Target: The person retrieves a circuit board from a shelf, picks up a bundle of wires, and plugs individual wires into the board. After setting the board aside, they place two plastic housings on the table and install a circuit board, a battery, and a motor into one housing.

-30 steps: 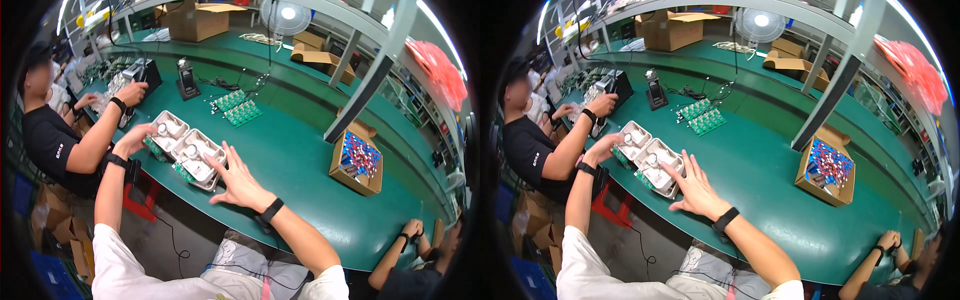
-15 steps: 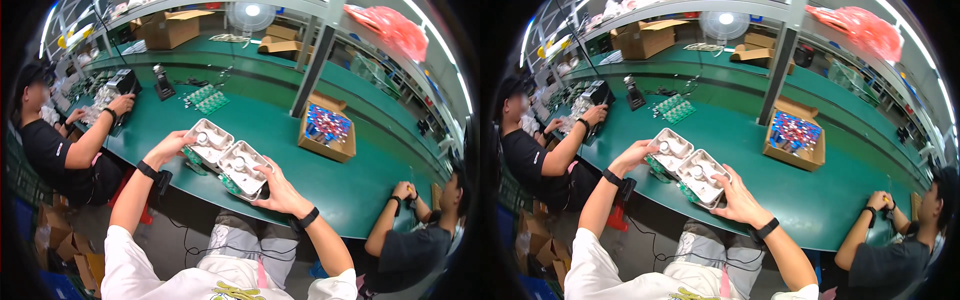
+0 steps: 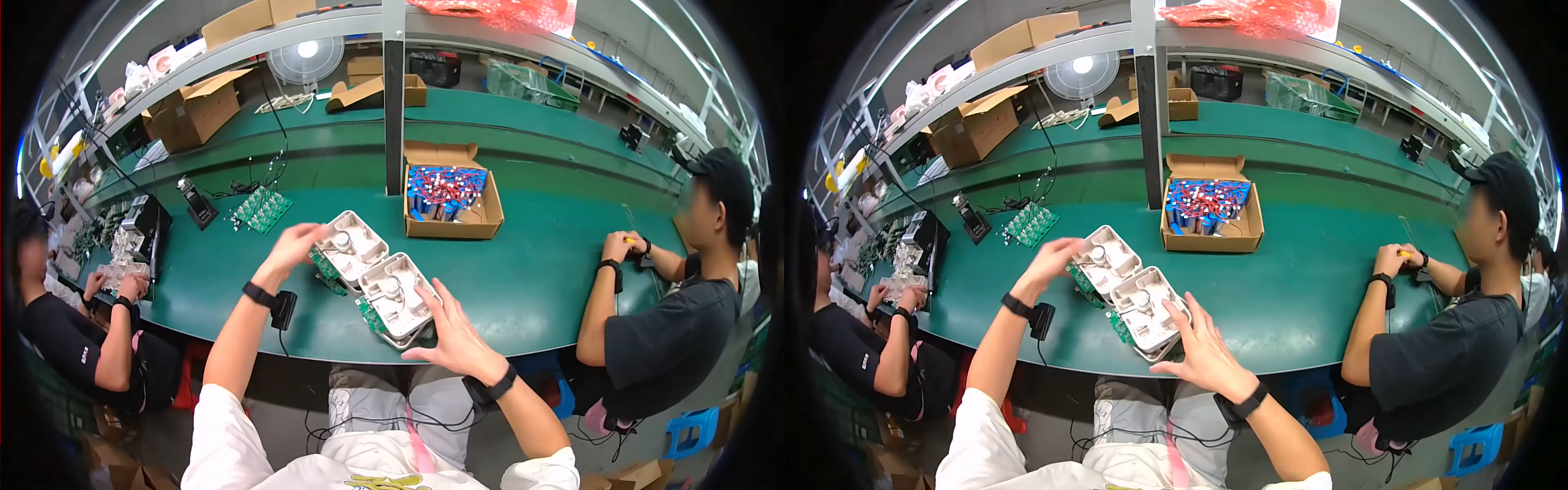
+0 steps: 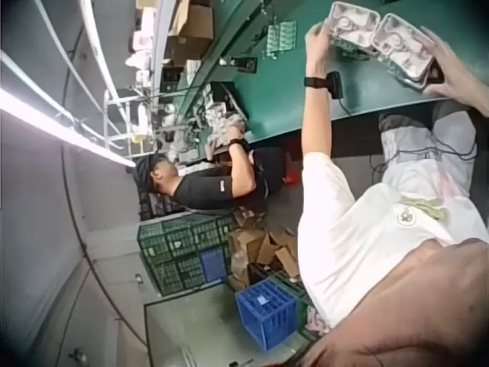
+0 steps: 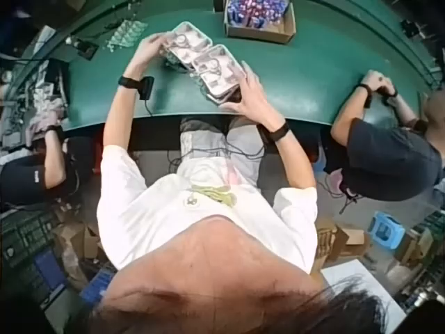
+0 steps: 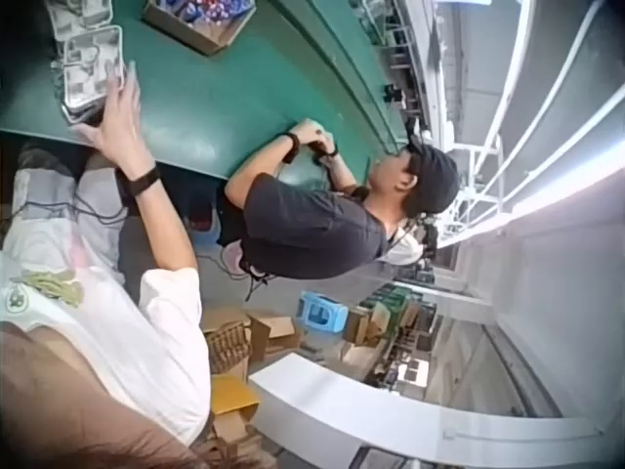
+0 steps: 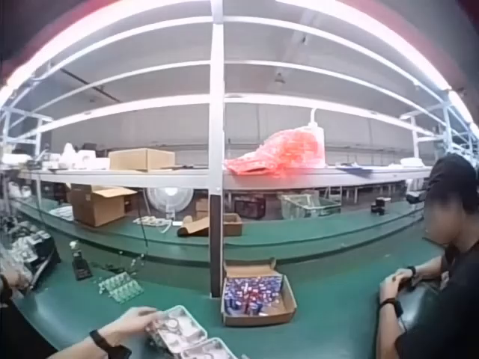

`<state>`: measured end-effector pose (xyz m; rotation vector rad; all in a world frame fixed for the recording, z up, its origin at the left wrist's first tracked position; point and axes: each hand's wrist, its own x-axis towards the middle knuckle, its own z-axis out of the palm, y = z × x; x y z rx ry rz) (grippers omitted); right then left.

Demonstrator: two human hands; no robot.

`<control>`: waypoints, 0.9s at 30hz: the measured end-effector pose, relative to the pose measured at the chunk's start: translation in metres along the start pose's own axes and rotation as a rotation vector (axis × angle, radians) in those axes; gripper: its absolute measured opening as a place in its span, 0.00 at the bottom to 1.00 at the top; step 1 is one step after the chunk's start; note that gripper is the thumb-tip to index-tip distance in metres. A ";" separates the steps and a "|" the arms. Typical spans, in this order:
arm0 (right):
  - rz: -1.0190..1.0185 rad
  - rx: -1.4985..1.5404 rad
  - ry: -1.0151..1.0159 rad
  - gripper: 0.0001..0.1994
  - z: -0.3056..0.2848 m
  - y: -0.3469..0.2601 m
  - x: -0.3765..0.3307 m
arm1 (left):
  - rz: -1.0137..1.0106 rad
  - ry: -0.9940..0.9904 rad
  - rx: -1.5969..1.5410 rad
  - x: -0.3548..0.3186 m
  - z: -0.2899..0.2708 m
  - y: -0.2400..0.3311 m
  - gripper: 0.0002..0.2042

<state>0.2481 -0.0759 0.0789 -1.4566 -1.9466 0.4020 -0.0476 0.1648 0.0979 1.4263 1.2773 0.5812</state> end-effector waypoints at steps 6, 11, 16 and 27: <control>-0.389 -0.168 -0.061 0.20 -0.051 -0.017 0.036 | 0.511 0.458 0.020 -0.104 0.029 -0.032 0.08; -0.433 -0.397 -0.373 0.16 -0.025 -0.018 0.074 | 0.156 0.083 -0.160 -0.132 0.104 -0.038 0.10; -0.402 -0.128 -0.321 0.10 -0.028 -0.003 0.081 | 0.252 0.071 -0.173 -0.115 0.116 -0.041 0.11; 0.229 0.781 -0.033 0.05 -0.044 -0.002 0.085 | 0.564 0.204 0.120 -0.071 0.110 -0.009 0.05</control>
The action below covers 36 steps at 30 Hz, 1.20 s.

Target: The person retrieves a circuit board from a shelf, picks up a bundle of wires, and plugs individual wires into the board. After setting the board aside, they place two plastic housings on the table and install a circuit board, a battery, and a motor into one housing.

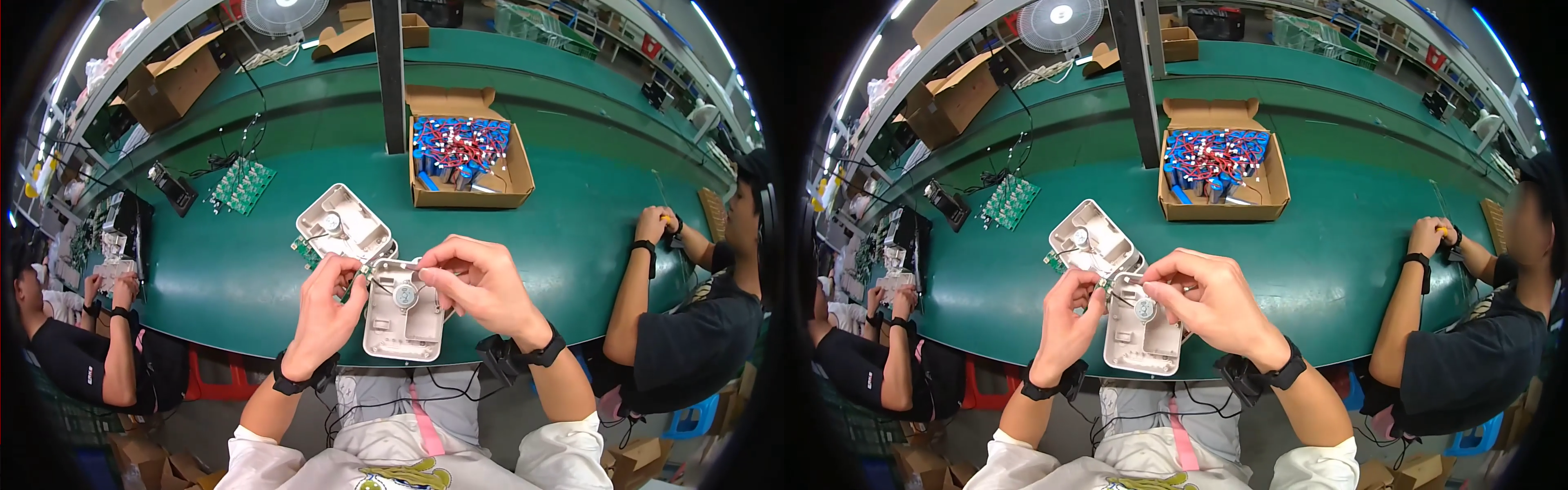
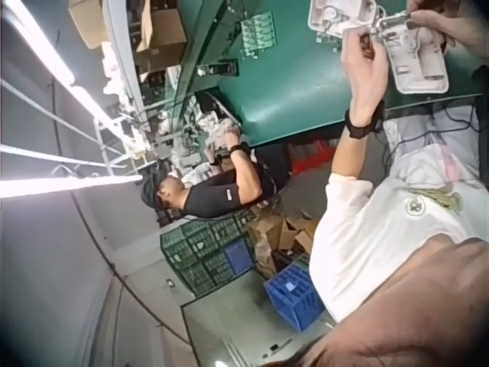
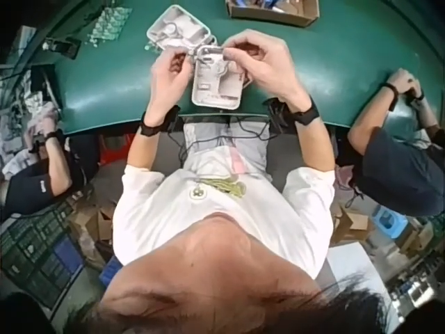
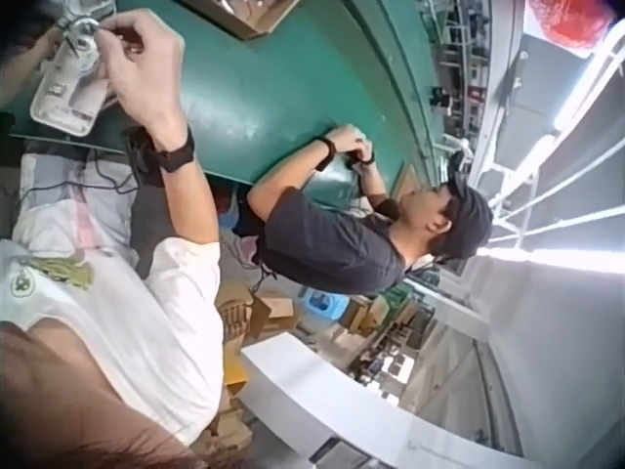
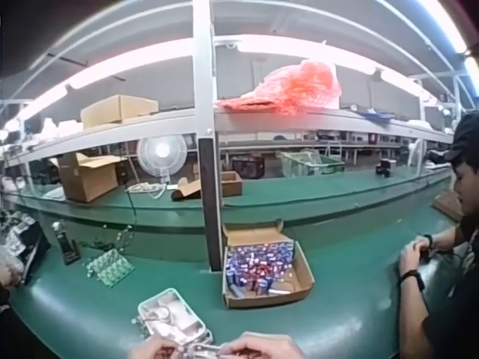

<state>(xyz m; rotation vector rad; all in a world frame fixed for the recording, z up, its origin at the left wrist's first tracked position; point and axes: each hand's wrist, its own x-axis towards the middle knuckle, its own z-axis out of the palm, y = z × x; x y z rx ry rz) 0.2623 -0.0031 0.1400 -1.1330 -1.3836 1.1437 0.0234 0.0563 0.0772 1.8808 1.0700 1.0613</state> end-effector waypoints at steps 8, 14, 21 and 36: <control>0.045 0.181 0.117 0.07 -0.007 0.006 0.001 | 0.243 -0.070 0.177 0.029 0.014 0.020 0.07; 0.044 0.209 0.228 0.07 -0.010 0.016 0.002 | 0.294 -0.155 0.147 0.044 0.025 0.020 0.08; 0.124 -0.041 0.266 0.06 0.010 0.018 0.002 | 0.171 -0.292 0.080 0.046 0.017 0.013 0.10; -0.158 -0.731 0.353 0.03 0.026 0.036 0.007 | 0.287 -0.172 0.032 0.036 0.022 0.005 0.11</control>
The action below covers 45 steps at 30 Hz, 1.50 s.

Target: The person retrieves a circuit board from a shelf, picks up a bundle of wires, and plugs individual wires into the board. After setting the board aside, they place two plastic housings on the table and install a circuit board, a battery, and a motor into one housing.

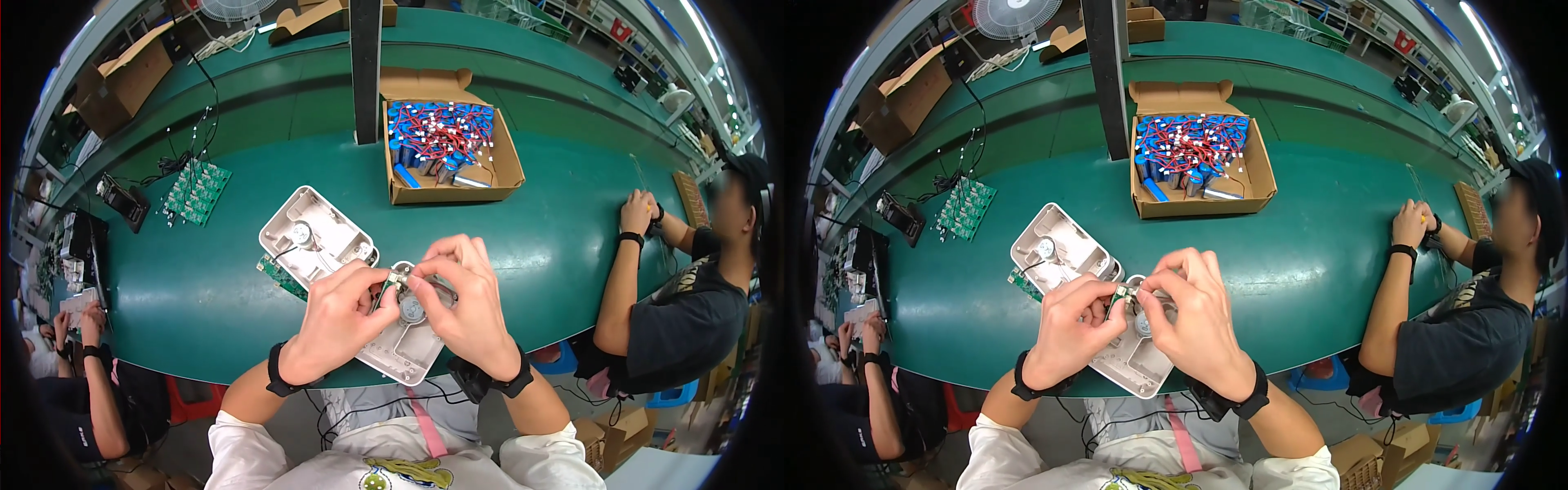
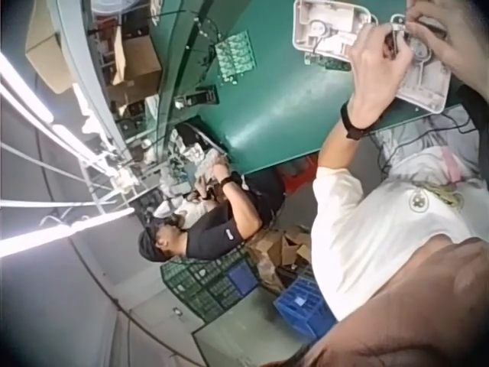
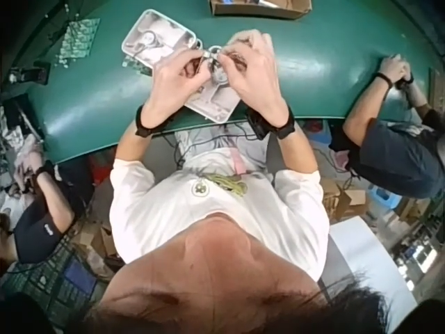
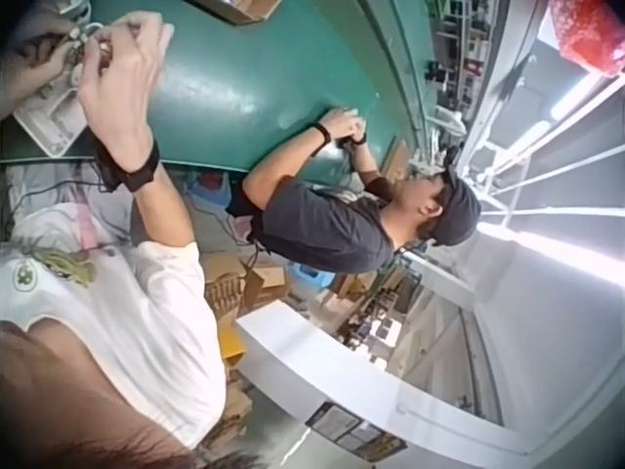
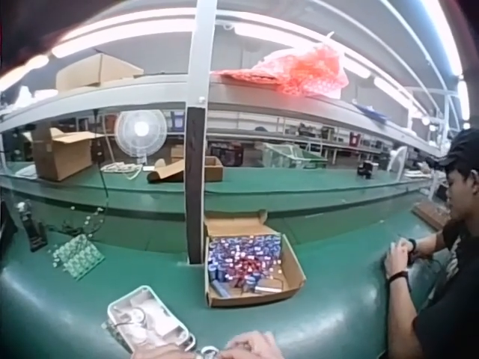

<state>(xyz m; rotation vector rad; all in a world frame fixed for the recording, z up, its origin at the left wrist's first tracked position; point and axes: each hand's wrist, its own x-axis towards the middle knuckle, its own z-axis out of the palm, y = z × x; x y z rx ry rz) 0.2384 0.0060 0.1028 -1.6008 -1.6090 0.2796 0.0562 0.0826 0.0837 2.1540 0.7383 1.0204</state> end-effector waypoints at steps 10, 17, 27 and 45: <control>-0.018 0.030 0.073 0.03 0.009 -0.004 -0.006 | 0.065 0.021 0.040 -0.005 0.005 0.004 0.12; -0.024 0.058 0.086 0.04 0.011 -0.003 -0.007 | 0.135 0.028 0.035 -0.007 0.006 0.000 0.12; 0.012 0.118 0.112 0.04 0.016 -0.007 -0.007 | 0.103 0.035 -0.055 -0.006 0.007 0.001 0.11; -0.051 -0.029 0.024 0.04 0.007 -0.005 -0.005 | 0.109 0.056 0.007 -0.004 0.010 0.000 0.12</control>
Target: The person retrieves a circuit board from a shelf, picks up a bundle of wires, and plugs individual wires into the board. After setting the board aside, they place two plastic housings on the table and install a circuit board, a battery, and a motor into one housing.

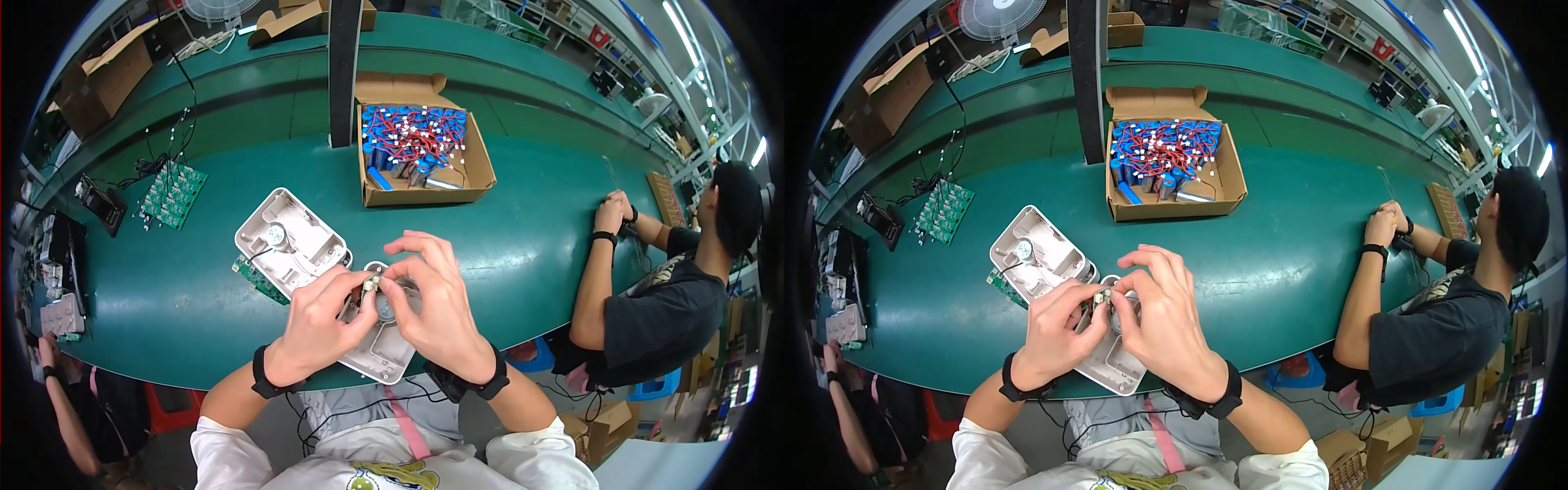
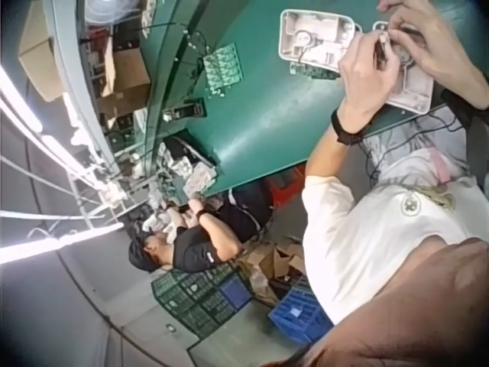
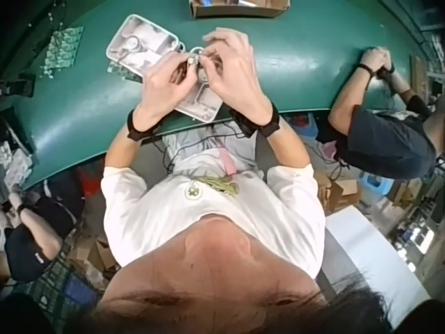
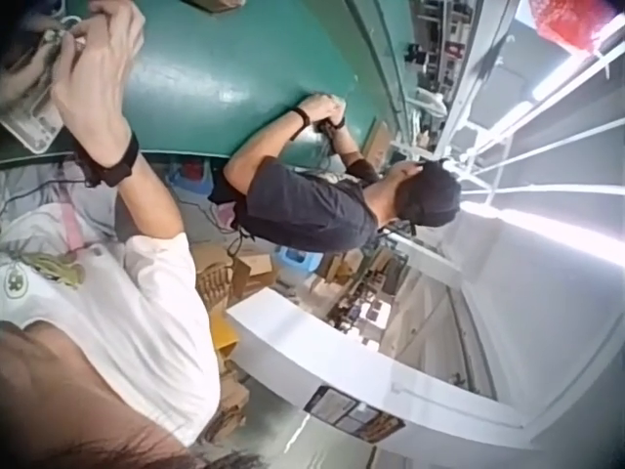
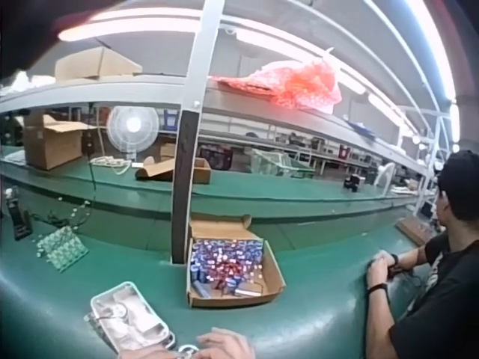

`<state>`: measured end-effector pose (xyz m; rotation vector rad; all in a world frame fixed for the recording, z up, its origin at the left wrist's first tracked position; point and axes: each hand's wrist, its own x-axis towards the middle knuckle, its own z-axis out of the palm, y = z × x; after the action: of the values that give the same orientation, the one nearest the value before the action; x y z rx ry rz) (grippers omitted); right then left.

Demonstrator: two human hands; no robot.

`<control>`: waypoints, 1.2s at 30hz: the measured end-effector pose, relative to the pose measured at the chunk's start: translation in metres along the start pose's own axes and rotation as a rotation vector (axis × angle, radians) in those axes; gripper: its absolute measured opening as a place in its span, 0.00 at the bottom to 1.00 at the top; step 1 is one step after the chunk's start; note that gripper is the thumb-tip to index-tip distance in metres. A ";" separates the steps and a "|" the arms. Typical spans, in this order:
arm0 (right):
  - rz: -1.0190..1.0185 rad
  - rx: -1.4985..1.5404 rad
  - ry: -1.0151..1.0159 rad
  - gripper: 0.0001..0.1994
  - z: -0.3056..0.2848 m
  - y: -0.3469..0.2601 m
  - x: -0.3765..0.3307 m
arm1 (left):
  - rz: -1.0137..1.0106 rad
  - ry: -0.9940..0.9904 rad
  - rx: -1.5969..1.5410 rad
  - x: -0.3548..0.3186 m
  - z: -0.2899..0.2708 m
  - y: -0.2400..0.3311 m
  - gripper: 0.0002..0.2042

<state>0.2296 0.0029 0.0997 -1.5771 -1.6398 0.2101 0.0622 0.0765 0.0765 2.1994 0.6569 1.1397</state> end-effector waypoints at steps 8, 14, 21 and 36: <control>-0.089 -0.076 -0.056 0.04 -0.005 -0.005 0.010 | -0.002 -0.017 -0.034 -0.001 -0.003 -0.002 0.11; 0.108 -0.017 -0.100 0.05 -0.062 0.046 0.064 | -0.010 -0.007 -0.041 0.000 -0.001 0.000 0.10; 0.033 -0.446 -0.045 0.11 -0.055 0.152 0.119 | 0.035 0.032 -0.081 -0.001 -0.001 -0.006 0.09; 0.166 0.597 0.132 0.08 -0.102 0.083 0.105 | 0.052 0.045 -0.057 -0.005 -0.002 -0.009 0.09</control>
<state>0.3720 0.0709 0.1585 -1.2295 -1.1924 0.6088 0.0569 0.0804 0.0688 2.1605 0.5817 1.2226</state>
